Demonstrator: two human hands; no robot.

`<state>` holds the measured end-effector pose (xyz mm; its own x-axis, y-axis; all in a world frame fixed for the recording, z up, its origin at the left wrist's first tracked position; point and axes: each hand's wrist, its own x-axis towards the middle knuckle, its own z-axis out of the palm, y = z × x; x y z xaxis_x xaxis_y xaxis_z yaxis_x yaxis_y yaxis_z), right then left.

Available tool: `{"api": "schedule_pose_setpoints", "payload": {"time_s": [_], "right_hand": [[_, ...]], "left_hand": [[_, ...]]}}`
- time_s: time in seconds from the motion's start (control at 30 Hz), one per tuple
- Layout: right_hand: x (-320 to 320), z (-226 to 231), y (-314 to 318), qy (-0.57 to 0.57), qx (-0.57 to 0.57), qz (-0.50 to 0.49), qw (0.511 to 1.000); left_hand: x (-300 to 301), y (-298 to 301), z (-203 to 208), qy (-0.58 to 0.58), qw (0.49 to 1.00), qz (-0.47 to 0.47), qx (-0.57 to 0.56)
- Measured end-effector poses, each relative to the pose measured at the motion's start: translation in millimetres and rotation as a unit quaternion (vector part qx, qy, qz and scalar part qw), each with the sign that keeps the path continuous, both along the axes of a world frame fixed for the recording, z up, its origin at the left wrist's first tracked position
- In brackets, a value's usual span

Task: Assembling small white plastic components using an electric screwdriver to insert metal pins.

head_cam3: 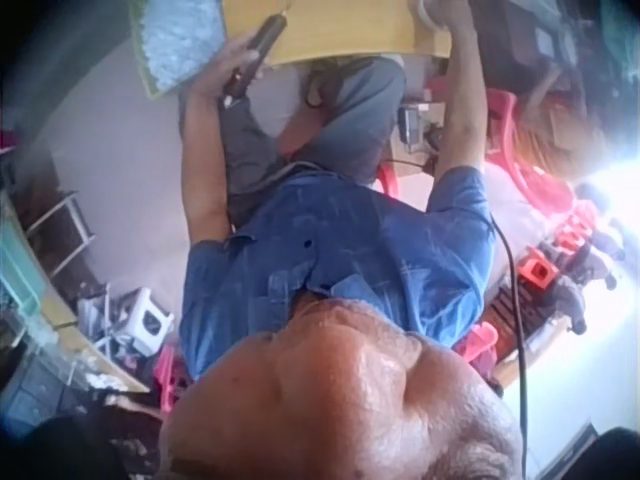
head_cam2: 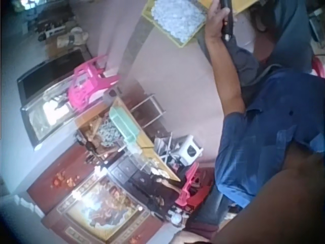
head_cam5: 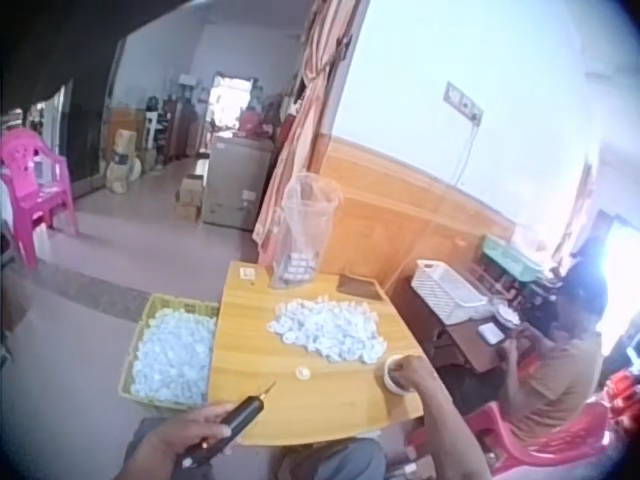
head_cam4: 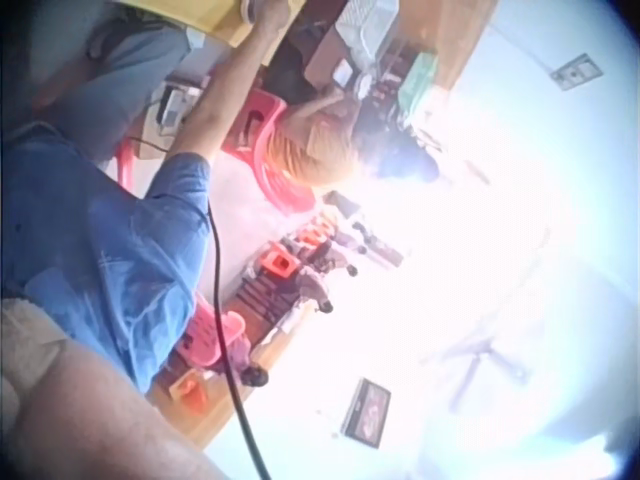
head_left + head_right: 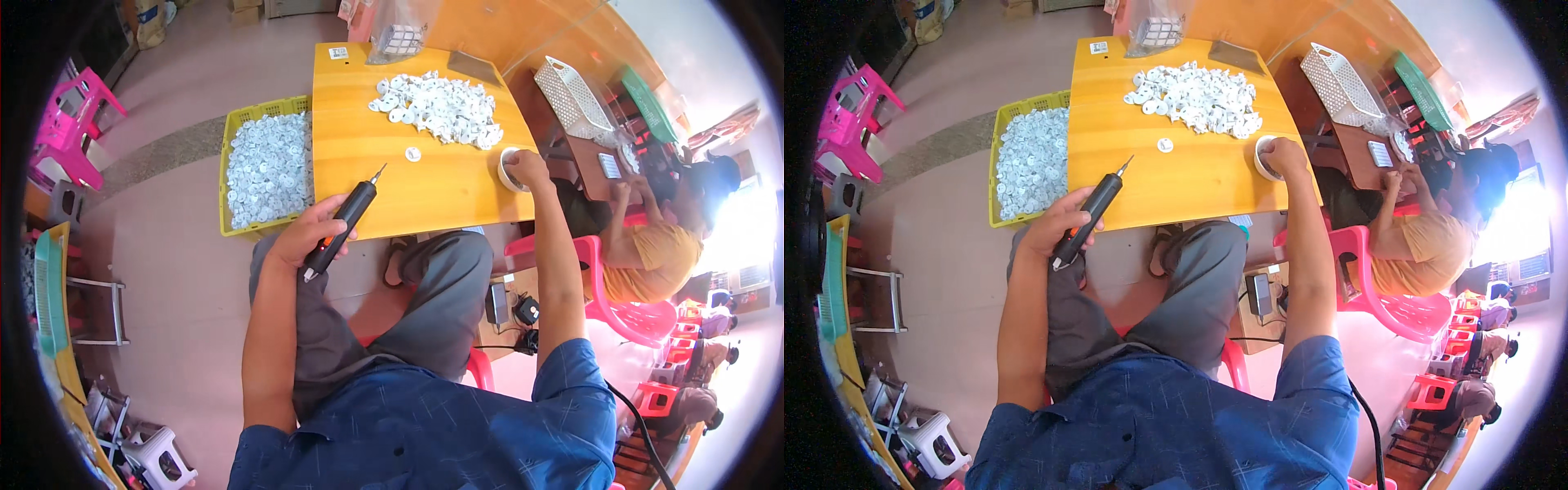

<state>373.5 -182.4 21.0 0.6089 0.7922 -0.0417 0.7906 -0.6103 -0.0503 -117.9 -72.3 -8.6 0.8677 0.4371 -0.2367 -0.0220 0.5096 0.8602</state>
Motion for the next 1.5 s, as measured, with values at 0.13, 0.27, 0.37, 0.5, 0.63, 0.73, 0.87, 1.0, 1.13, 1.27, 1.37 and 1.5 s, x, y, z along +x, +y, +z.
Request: {"api": "schedule_pose_setpoints", "payload": {"time_s": [0.13,0.27,0.37,0.5,0.63,0.73,0.87,1.0,1.13,1.27,1.37,1.5], "right_hand": [[7,-11,2,0.008,0.025,-0.012,1.0],[11,-18,3,-0.009,0.025,0.006,1.0],[18,-24,0,-0.033,0.032,0.02,0.999],[15,-25,-4,-0.024,0.043,0.027,0.998],[10,-20,-6,-0.045,0.089,0.012,0.995],[7,-14,-7,-0.041,0.108,0.007,0.993],[14,-12,-13,-0.038,0.15,-0.008,0.988],[6,-9,-14,-0.044,0.212,0.006,0.976],[-23,6,-11,0.1,0.337,0.008,0.936],[-71,6,13,0.313,0.435,0.031,0.844],[-108,2,36,0.447,0.43,0.069,0.781],[-161,-11,68,0.544,0.413,0.108,0.722]], "left_hand": [[-1,0,0,0.008,1.0,0.003,0.001],[-2,-2,5,0.017,1.0,0.004,0.003],[2,-1,6,-0.005,1.0,-0.012,0.002],[1,-1,4,-0.003,1.0,-0.012,0.006],[-1,-1,5,0.004,1.0,-0.008,0.006],[-2,0,4,0.006,1.0,-0.007,0.006],[2,0,6,-0.002,1.0,-0.013,0.007],[1,-1,6,0.009,1.0,-0.006,0.011],[2,-2,0,-0.004,1.0,-0.014,0.013],[4,-3,-1,-0.009,1.0,-0.003,0.011],[6,-1,-4,-0.018,1.0,0.009,0.011],[-9,-1,7,0.003,1.0,0.03,0.007]]}}
